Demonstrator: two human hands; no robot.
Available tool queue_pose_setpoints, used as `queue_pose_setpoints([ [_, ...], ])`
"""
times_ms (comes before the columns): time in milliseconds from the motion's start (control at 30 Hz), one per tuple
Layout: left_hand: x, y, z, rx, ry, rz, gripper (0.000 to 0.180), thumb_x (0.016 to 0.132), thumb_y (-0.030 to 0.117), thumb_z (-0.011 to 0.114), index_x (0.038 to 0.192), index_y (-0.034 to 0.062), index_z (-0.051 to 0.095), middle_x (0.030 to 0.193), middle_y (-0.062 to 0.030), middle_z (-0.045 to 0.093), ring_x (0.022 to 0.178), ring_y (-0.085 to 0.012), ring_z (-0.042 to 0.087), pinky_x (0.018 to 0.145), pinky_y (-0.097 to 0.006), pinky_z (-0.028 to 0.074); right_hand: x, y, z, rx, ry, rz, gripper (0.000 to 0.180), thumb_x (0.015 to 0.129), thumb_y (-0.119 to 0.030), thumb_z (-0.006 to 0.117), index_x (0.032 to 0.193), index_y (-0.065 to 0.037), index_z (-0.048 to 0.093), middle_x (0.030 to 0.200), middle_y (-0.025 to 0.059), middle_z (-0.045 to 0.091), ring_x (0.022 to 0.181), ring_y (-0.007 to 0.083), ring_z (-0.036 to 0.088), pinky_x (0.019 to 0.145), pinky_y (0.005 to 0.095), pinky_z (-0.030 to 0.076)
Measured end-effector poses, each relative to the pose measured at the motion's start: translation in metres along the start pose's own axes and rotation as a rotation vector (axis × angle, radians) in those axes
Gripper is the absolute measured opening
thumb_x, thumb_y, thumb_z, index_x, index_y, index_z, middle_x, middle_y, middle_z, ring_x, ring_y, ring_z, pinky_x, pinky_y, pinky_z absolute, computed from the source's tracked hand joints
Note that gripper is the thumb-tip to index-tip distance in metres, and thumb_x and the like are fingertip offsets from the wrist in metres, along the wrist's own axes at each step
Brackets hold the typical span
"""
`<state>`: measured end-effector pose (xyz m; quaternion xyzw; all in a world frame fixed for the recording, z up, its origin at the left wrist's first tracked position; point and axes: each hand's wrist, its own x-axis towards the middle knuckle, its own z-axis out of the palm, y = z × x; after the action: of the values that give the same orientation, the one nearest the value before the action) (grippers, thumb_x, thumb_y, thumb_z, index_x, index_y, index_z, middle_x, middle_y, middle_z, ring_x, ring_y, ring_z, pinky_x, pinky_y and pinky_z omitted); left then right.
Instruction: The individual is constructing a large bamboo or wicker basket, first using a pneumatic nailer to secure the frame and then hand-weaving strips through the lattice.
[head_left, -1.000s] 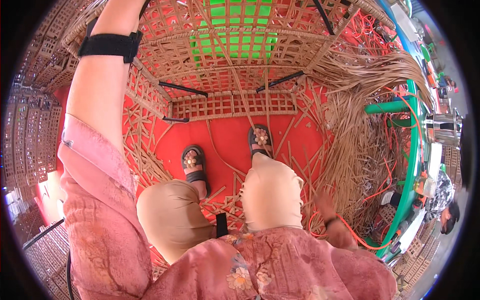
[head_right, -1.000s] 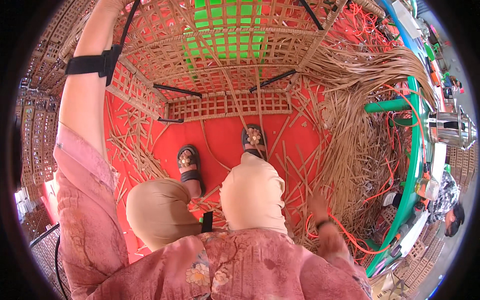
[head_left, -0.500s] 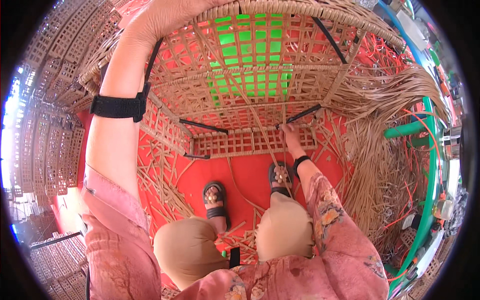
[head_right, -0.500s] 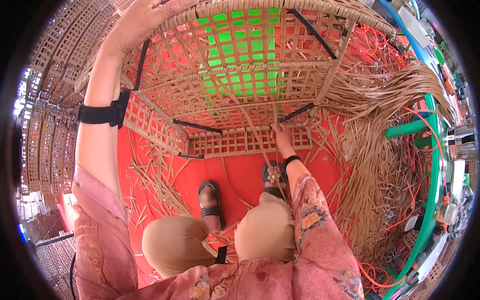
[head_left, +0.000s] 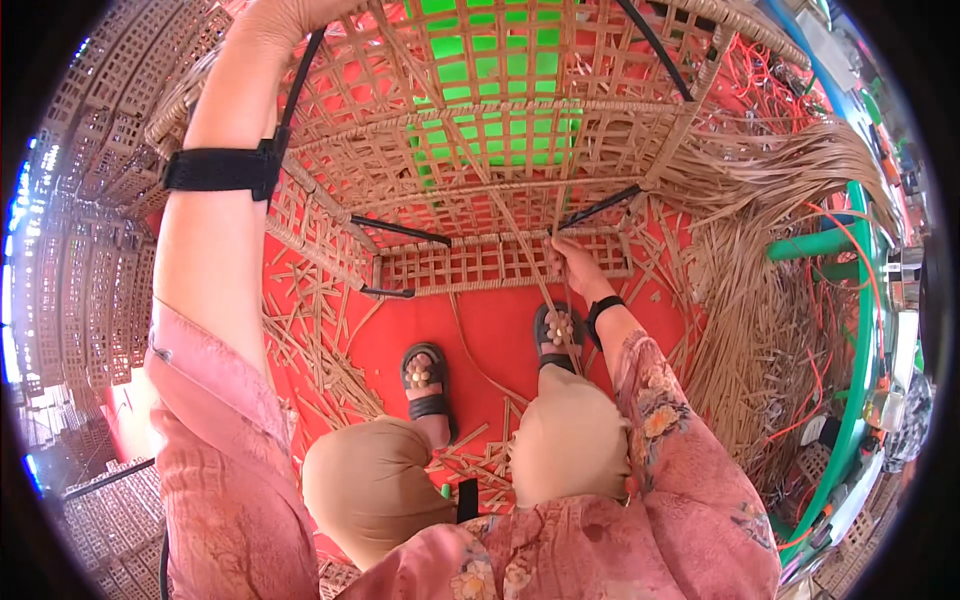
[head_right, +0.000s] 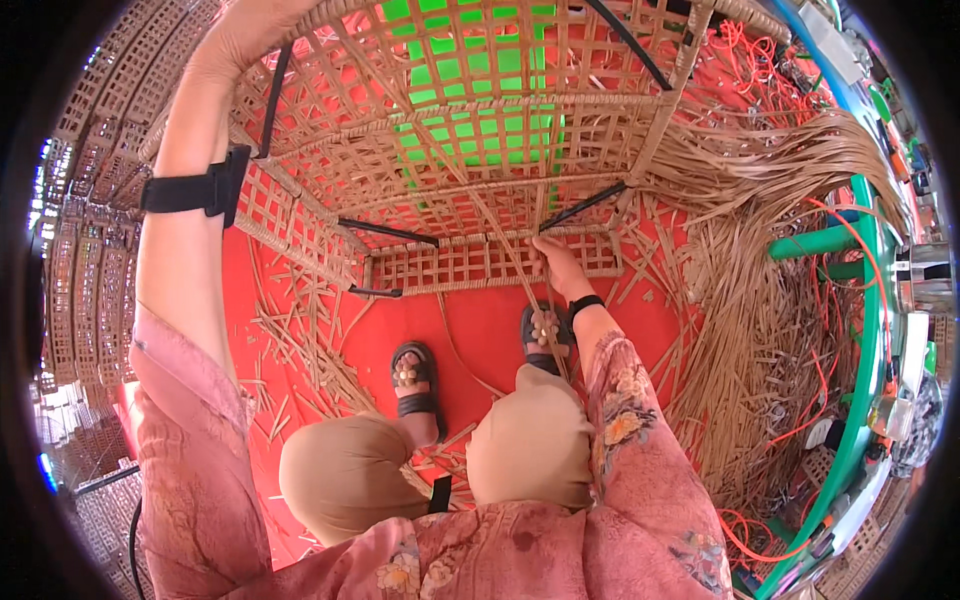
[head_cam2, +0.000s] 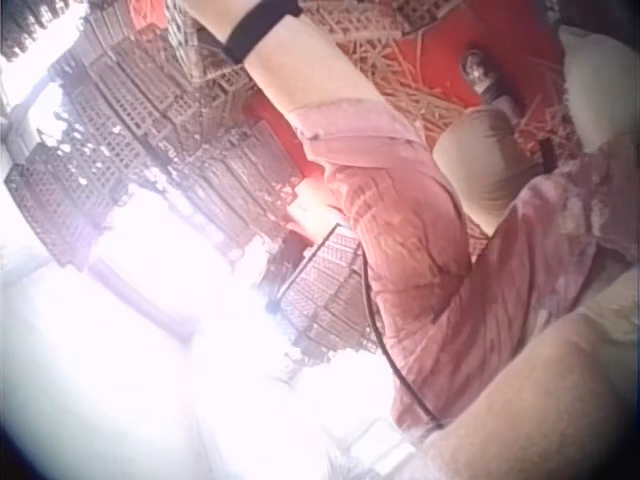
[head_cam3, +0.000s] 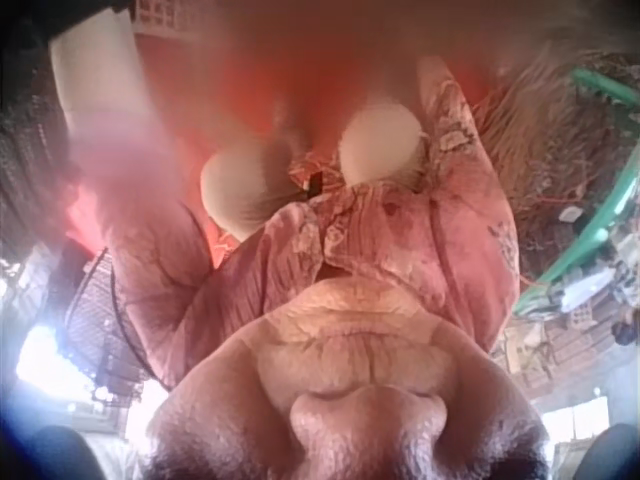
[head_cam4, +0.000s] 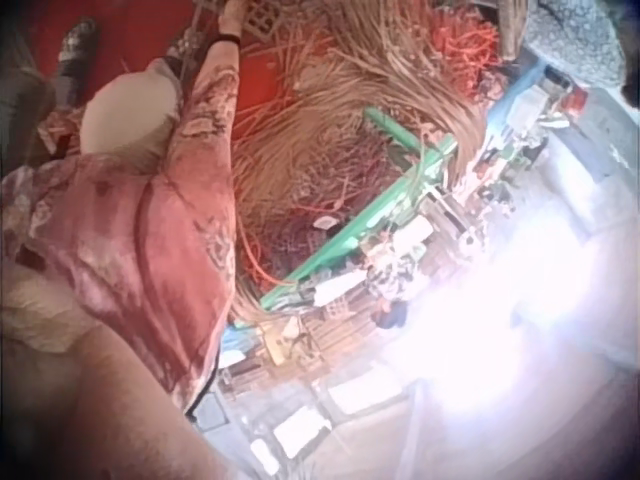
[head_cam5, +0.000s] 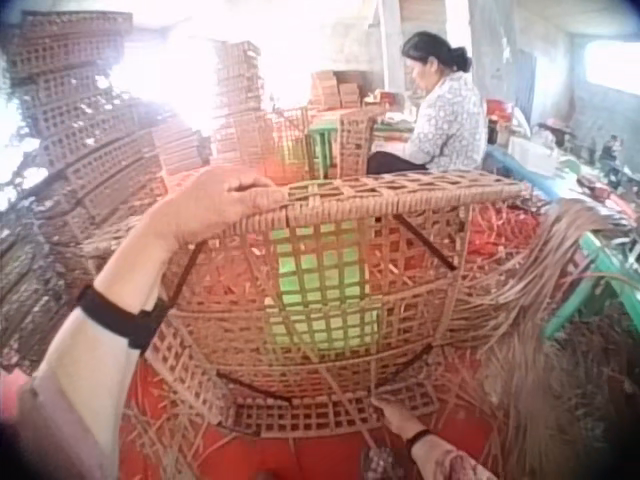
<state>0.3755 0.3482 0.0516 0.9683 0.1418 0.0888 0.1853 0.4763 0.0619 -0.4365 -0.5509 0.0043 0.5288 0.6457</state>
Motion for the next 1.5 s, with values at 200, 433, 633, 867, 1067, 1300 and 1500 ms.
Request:
queue_pose_setpoints([
  [200,0.01,-0.022,-0.003,0.05,0.189,0.083,0.053,0.09,0.05,0.062,0.11,0.0014,0.068,0.105,-0.0103,0.067,0.095,-0.0209,0.062,0.086,-0.034,0.049,0.006,-0.004,-0.01,0.21,0.08,0.04,0.025,0.1,-0.025,0.055,0.11,-0.003,0.061,0.063,-0.0001,0.049,0.05,0.011,0.042,0.046,0.0302,0.035],
  [433,0.007,-0.026,0.004,-0.08,0.207,0.19,0.061,0.085,0.055,0.065,0.111,0.0,0.067,0.103,-0.0127,0.069,0.097,-0.0201,0.065,0.087,-0.033,0.049,0.029,-0.021,-0.013,-0.184,0.107,0.004,0.026,0.099,-0.027,0.055,0.106,-0.003,0.061,0.06,-0.0008,0.047,0.044,0.012,0.041,0.04,0.0294,0.035],
  [633,0.012,-0.024,0.002,-0.106,0.181,0.161,0.061,0.084,0.055,0.065,0.108,-0.001,0.068,0.102,-0.0131,0.069,0.098,-0.0213,0.064,0.088,-0.034,0.047,0.012,-0.012,-0.014,0.032,-0.169,0.192,0.034,0.096,-0.033,0.059,0.11,-0.002,0.059,0.073,0.0027,0.061,0.052,0.0141,0.056,0.047,0.031,0.046],
  [867,0.012,-0.022,0.002,-0.098,0.178,0.136,0.056,0.085,0.052,0.064,0.108,0.0012,0.069,0.101,-0.0114,0.068,0.098,-0.0203,0.063,0.09,-0.032,0.046,-0.032,-0.103,0.041,-0.858,0.664,-1.015,0.019,0.091,-0.02,0.063,0.103,-0.005,0.064,0.098,0.0139,0.064,0.093,0.0337,0.061,0.078,0.0411,0.05],
  [1067,0.006,-0.012,-0.001,-0.085,0.128,0.09,0.049,0.09,0.045,0.06,0.114,0.0028,0.066,0.108,-0.0069,0.067,0.104,-0.0179,0.06,0.097,-0.031,0.042,-0.05,-0.234,0.128,-0.793,0.618,-1.342,0.024,0.085,-0.018,0.07,0.105,-0.008,0.062,0.093,0.0113,0.064,0.089,0.0308,0.062,0.074,0.0404,0.05],
  [1300,0.003,-0.009,-0.001,-0.11,0.114,0.07,0.051,0.09,0.047,0.061,0.115,0.003,0.066,0.109,-0.0077,0.066,0.106,-0.0187,0.059,0.098,-0.031,0.041,-0.025,-0.259,0.15,-0.862,0.628,-1.238,0.023,0.083,-0.017,0.072,0.101,-0.003,0.065,0.089,0.014,0.069,0.075,0.0285,0.065,0.067,0.0382,0.051],
  [1500,0.004,-0.013,-0.001,-0.096,0.122,0.092,0.051,0.09,0.047,0.061,0.115,0.0029,0.066,0.108,-0.0074,0.067,0.105,-0.0187,0.06,0.096,-0.032,0.042,-0.016,-0.279,0.124,-0.499,0.244,-0.945,0.02,0.088,-0.013,0.068,0.103,0.0,0.069,0.08,0.0047,0.071,0.056,0.0068,0.055,0.055,0.0252,0.046],
])
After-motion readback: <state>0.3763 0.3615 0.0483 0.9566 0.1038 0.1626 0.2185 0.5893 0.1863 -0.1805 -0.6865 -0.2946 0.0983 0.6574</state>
